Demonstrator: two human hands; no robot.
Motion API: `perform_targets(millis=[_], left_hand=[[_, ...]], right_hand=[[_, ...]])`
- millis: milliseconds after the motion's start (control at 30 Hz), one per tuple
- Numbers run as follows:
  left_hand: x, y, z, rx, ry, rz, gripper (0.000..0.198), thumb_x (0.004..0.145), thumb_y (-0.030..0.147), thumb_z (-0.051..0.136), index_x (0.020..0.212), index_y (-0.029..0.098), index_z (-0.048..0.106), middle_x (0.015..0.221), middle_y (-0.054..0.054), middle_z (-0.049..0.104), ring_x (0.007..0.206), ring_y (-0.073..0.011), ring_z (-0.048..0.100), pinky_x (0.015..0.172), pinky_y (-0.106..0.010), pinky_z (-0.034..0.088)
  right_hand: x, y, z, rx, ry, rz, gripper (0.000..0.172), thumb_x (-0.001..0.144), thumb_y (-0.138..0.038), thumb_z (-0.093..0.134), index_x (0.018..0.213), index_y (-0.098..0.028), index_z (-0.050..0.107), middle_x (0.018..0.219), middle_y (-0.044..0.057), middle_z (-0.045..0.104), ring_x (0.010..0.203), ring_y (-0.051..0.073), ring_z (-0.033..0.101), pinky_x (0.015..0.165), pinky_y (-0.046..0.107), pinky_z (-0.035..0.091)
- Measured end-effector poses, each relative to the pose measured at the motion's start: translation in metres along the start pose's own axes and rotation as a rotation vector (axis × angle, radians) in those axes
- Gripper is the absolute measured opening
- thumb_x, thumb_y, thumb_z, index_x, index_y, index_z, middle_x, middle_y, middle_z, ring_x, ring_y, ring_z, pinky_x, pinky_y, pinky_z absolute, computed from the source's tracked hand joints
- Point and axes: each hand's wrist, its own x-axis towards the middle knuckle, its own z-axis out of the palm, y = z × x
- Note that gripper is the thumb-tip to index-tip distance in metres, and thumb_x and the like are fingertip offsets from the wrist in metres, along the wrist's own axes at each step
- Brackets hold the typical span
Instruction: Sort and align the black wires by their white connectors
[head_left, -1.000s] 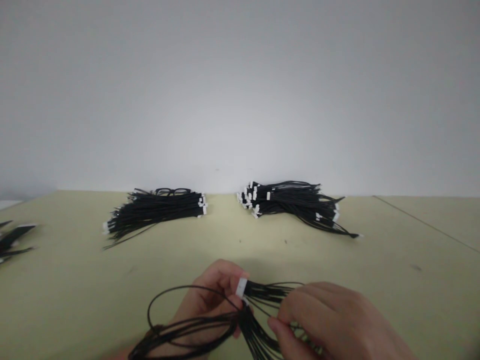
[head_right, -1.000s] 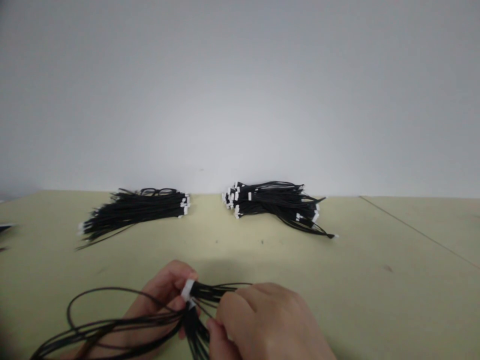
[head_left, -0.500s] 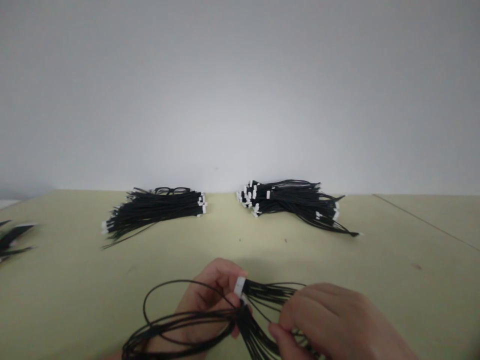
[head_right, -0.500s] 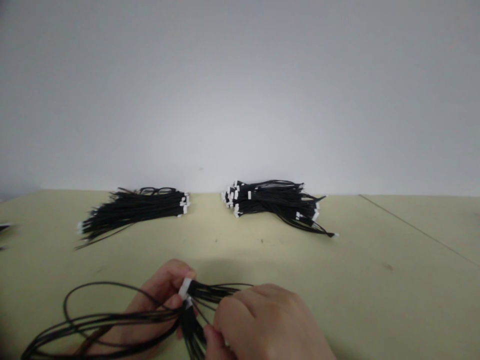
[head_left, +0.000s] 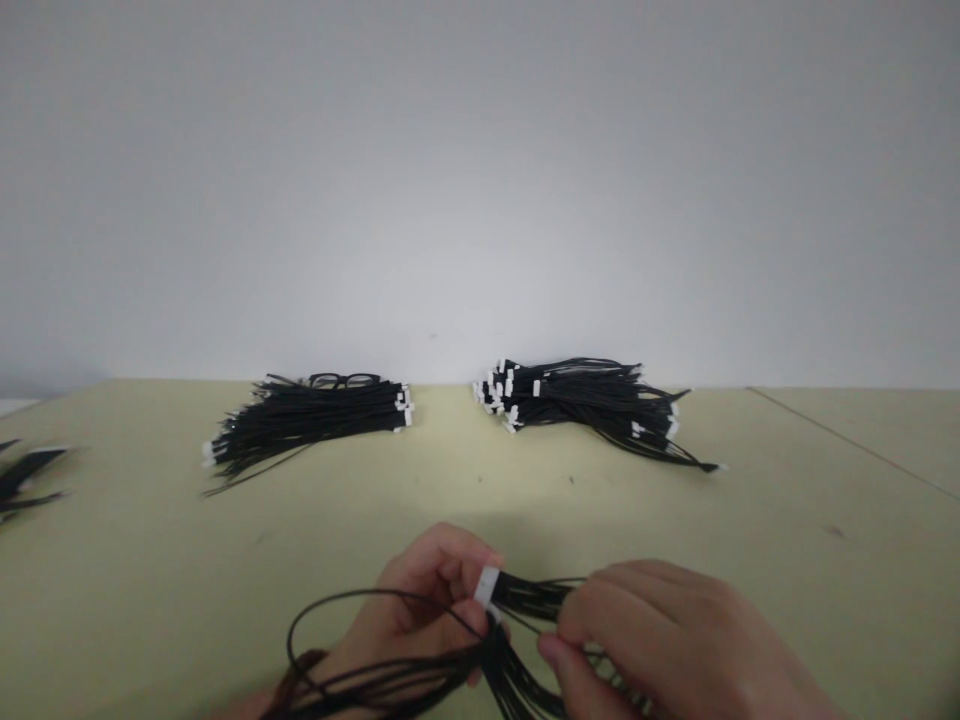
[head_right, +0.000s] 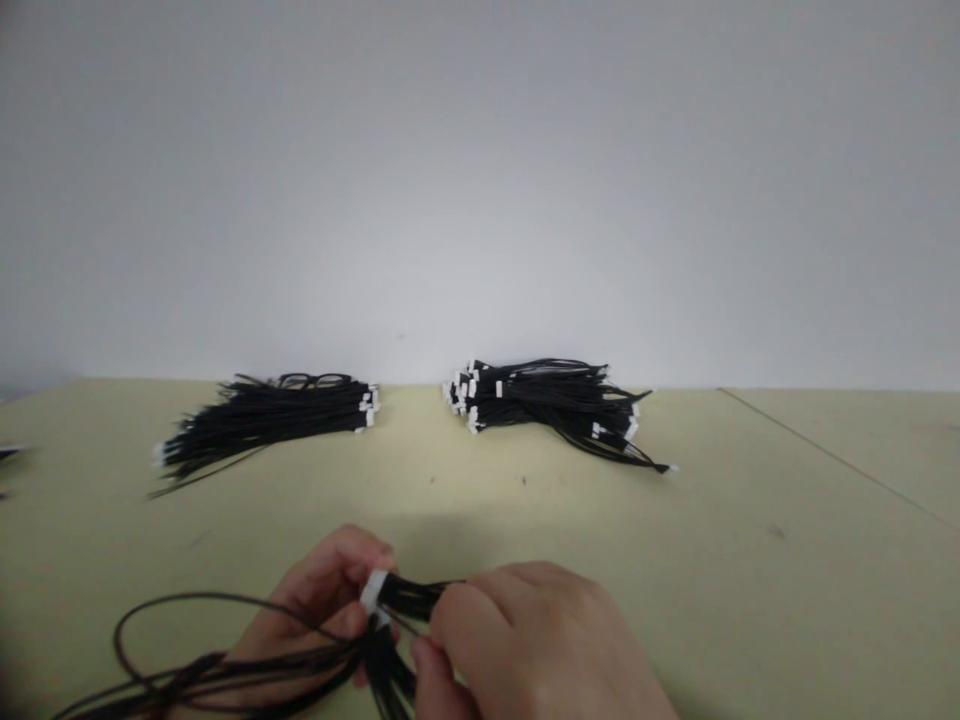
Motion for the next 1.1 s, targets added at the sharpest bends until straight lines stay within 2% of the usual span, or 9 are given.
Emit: perform_targets(millis=[167,333,500,533,600,700,833,967,1100], left_hand=[[0.003,-0.006,0.0,0.032,0.001,-0.018,0.032,0.062,0.047,0.079,0.083,0.025,0.068,0.059,0.002,0.054,0.041,-0.0078,0.042,0.04,-0.021,0.03],[0.002,-0.002,0.006,0.059,0.048,-0.064,0.023,0.067,0.042,0.077,0.078,0.024,0.067,0.058,0.002,0.055,0.043,-0.009,0.042,0.043,-0.024,0.034],[0.01,-0.012,-0.002,0.061,-0.081,-0.069,0.023,0.071,0.039,0.074,0.085,0.023,0.066,0.058,0.003,0.053,0.043,-0.0068,0.043,0.04,-0.019,0.032],[0.012,-0.015,-0.004,0.05,-0.11,-0.05,0.024,0.071,0.04,0.075,0.085,0.023,0.065,0.059,0.003,0.053,0.042,-0.0064,0.042,0.04,-0.019,0.032],[0.017,-0.02,-0.006,0.046,-0.152,-0.019,0.03,0.066,0.044,0.077,0.08,0.02,0.065,0.059,0.003,0.053,0.04,-0.006,0.041,0.039,-0.019,0.033],[0.02,-0.019,-0.007,0.049,-0.159,-0.054,0.041,0.062,0.049,0.078,0.084,0.018,0.065,0.059,0.002,0.054,0.038,-0.0054,0.04,0.036,-0.018,0.033],[0.02,-0.015,-0.01,-0.013,-0.186,-0.153,0.047,0.066,0.043,0.078,0.101,0.016,0.062,0.064,0.003,0.053,0.048,-0.0071,0.047,0.044,-0.017,0.041],[0.019,-0.018,-0.014,0.018,-0.192,-0.135,0.042,0.068,0.038,0.077,0.1,0.015,0.062,0.064,0.002,0.057,0.049,-0.0085,0.05,0.044,-0.018,0.043],[0.02,-0.022,-0.014,0.0,-0.127,-0.098,0.04,0.067,0.034,0.079,0.098,0.014,0.062,0.067,0.002,0.061,0.049,-0.0087,0.052,0.045,-0.018,0.044]], right_hand=[[-0.002,-0.002,0.011,-0.052,0.016,-0.007,0.014,0.076,-0.014,0.062,0.067,-0.021,0.053,0.061,-0.004,0.055,0.052,0.012,0.05,0.047,0.025,0.035],[-0.005,-0.002,0.022,-0.028,-0.017,-0.002,0.016,0.082,-0.009,0.054,0.071,-0.02,0.054,0.065,-0.002,0.056,0.056,0.015,0.051,0.05,0.027,0.038],[-0.004,-0.002,0.024,-0.034,0.03,0.017,0.014,0.082,-0.01,0.052,0.071,-0.019,0.055,0.066,0.0,0.055,0.059,0.018,0.052,0.054,0.03,0.043],[-0.002,-0.002,0.024,-0.048,0.055,0.034,0.01,0.08,-0.01,0.052,0.078,-0.018,0.058,0.072,0.003,0.058,0.066,0.02,0.055,0.059,0.033,0.046],[0.002,-0.003,0.024,-0.021,0.058,0.085,0.024,0.078,-0.009,0.05,0.099,-0.015,0.06,0.093,0.009,0.063,0.083,0.025,0.059,0.072,0.039,0.049],[0.004,-0.001,0.026,0.173,-0.107,0.214,0.04,0.083,-0.009,0.045,0.121,-0.019,0.052,0.109,0.009,0.063,0.096,0.023,0.06,0.081,0.038,0.05],[-0.001,0.005,0.034,0.274,-0.17,0.372,0.027,0.088,-0.014,0.039,0.109,-0.02,0.056,0.099,0.007,0.066,0.087,0.023,0.063,0.076,0.04,0.05],[-0.006,0.007,0.036,0.318,-0.144,0.419,0.023,0.089,-0.018,0.04,0.107,-0.022,0.055,0.095,0.006,0.066,0.084,0.022,0.063,0.073,0.037,0.049],[-0.006,0.007,0.032,0.36,-0.092,0.414,0.015,0.09,-0.022,0.041,0.1,-0.021,0.053,0.085,0.004,0.065,0.076,0.019,0.063,0.064,0.03,0.046]])
